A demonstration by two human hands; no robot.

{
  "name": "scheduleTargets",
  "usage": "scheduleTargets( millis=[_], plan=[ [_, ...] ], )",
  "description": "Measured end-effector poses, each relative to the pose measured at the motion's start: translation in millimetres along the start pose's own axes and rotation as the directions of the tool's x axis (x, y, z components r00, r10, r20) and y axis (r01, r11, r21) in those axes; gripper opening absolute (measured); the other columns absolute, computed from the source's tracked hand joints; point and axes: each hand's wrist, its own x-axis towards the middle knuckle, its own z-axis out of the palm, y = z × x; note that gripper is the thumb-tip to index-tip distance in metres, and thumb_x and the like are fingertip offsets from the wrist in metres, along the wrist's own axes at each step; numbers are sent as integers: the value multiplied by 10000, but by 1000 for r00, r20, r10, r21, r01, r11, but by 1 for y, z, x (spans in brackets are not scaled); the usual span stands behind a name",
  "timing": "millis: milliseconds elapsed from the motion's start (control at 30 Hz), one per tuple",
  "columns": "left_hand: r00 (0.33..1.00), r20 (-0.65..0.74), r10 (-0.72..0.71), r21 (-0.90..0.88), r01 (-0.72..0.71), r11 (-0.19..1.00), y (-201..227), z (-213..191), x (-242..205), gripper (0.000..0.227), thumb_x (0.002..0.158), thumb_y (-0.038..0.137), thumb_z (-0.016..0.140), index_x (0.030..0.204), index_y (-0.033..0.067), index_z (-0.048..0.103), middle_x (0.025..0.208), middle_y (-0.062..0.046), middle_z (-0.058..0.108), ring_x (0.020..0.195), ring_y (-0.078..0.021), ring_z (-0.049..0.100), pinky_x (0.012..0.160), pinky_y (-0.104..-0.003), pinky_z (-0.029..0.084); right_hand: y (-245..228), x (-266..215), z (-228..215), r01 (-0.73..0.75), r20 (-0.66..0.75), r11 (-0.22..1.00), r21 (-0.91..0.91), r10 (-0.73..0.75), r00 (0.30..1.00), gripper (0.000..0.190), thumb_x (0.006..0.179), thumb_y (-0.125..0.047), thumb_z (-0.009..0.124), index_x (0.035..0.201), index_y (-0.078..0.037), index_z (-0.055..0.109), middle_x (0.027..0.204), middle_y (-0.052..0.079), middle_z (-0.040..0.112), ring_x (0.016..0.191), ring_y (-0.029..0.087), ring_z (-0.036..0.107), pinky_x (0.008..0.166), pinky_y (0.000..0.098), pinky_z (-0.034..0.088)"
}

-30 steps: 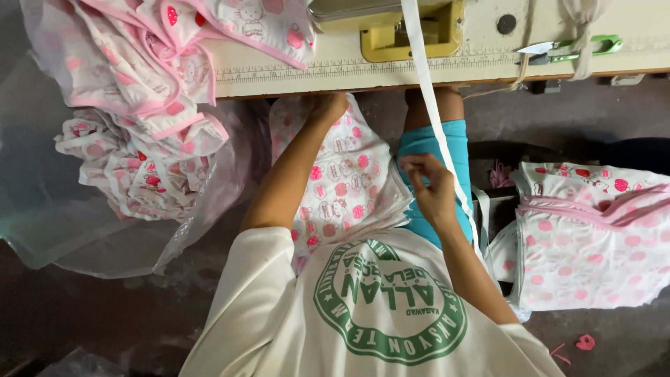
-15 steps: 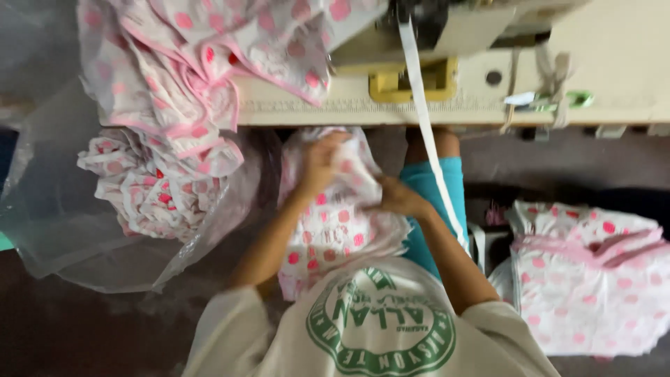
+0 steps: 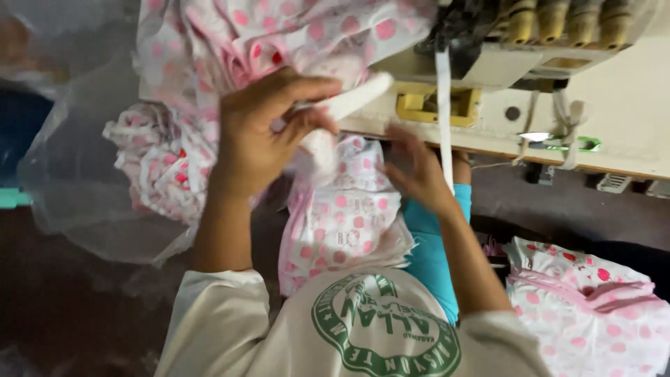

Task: The person is picking up patterned fabric pieces, aligning them with a white ribbon or tape, and stacking them neatly on a sewing table.

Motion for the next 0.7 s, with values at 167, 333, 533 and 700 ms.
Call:
scheduleTargets(
  millis=[167, 333, 533, 700],
  plan=[
    [989, -103, -107, 16, 109, 994, 2, -40, -37, 174, 942, -53, 849, 942, -32, 677, 841, -117, 661, 707, -192, 602, 634, -279, 530, 50, 72, 30, 123, 50, 913, 389, -154, 987, 891, 969, -157, 767, 1639, -144, 180, 1497, 178, 486, 1447, 244, 459, 1229, 391, 379],
    [965, -209, -157, 275, 212, 938, 2, -78, -39, 136, 1103, -145, 661, 993, -67, 652, 814, -127, 565, 754, -199, 518, 681, -342, 395, 31, 21, 87, -461, 428, 758, 461, 265, 864, 566, 875, -35, 690, 1425, -98, 568, 1292, 81, 674, 1153, 217, 667, 972, 352, 603],
    [964, -224, -142, 300, 207, 931, -131, 68, -60, 176, 981, 78, 734, 1155, 64, 704, 1053, -79, 683, 944, -225, 611, 858, -385, 421, -18, -100, 109, -430, 285, 502, 750, 342, 896, 506, 839, -24, 760, 1327, -9, 630, 1239, 78, 715, 1139, 203, 674, 977, 328, 533],
    [946, -77, 316, 229, -291, 929, -172, 196, -149, 198, 874, 72, 797, 697, 53, 709, 699, -87, 600, 665, -302, 591, 629, -395, 494, 85, -184, 66, -735, 17, 583, 345, 780, 626, 592, 813, -231, 854, 1350, -123, 631, 913, 110, 772, 760, 227, 760, 635, 376, 611]
  ],
)
